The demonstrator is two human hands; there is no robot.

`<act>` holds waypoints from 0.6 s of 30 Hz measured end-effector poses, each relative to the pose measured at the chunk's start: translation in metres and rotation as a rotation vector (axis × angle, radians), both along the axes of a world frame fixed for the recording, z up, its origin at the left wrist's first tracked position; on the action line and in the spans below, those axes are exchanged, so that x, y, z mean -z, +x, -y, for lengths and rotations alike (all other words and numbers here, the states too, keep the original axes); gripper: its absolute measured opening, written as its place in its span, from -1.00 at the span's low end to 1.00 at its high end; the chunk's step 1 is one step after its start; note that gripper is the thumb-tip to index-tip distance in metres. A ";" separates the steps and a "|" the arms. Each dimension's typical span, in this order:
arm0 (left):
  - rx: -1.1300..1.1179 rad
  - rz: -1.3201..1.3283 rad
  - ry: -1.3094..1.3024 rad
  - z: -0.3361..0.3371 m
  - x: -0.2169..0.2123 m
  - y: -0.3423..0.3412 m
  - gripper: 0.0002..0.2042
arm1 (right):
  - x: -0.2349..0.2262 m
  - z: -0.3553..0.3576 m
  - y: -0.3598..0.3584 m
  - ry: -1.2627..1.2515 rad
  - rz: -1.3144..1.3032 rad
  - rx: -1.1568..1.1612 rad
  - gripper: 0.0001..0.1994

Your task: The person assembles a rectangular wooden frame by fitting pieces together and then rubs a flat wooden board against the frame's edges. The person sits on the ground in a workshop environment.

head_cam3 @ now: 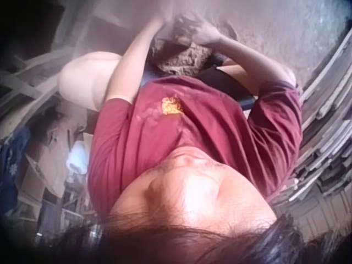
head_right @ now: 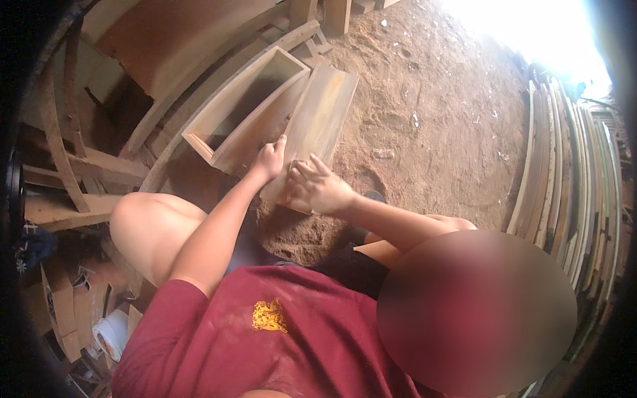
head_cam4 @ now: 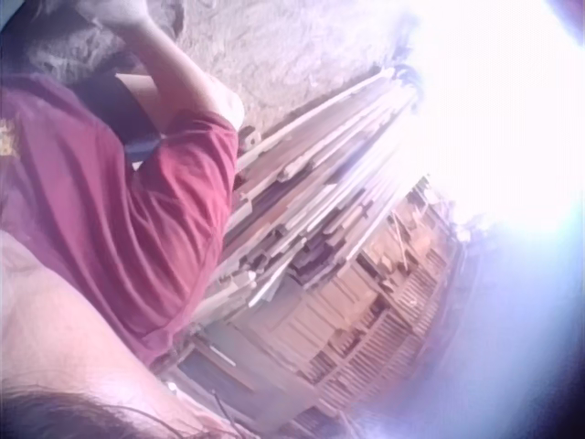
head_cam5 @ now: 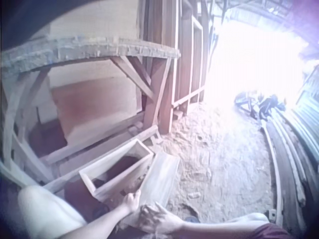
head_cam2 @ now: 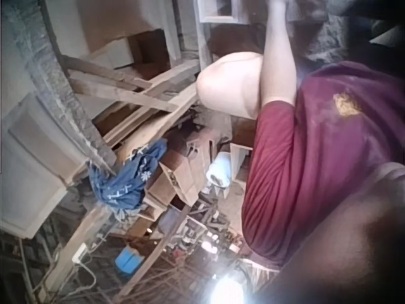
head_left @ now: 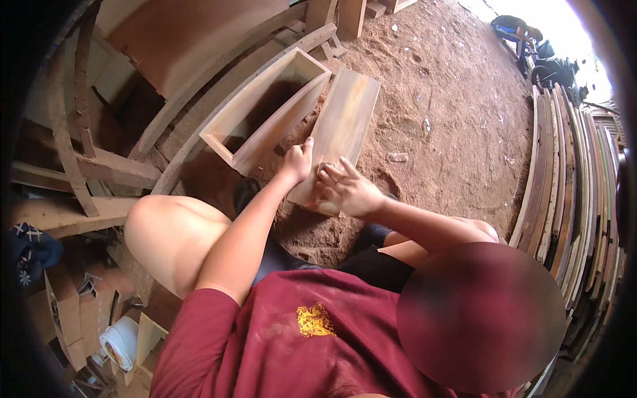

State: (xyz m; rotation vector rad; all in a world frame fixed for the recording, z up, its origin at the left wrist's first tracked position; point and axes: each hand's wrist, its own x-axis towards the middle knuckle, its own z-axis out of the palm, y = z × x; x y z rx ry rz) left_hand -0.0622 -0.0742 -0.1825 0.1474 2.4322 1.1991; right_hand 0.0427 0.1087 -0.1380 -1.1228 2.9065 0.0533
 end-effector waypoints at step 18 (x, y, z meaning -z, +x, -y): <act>-0.083 0.368 0.387 0.002 0.016 0.000 -0.20 | 0.008 0.003 -0.013 -0.007 0.153 0.007 -0.56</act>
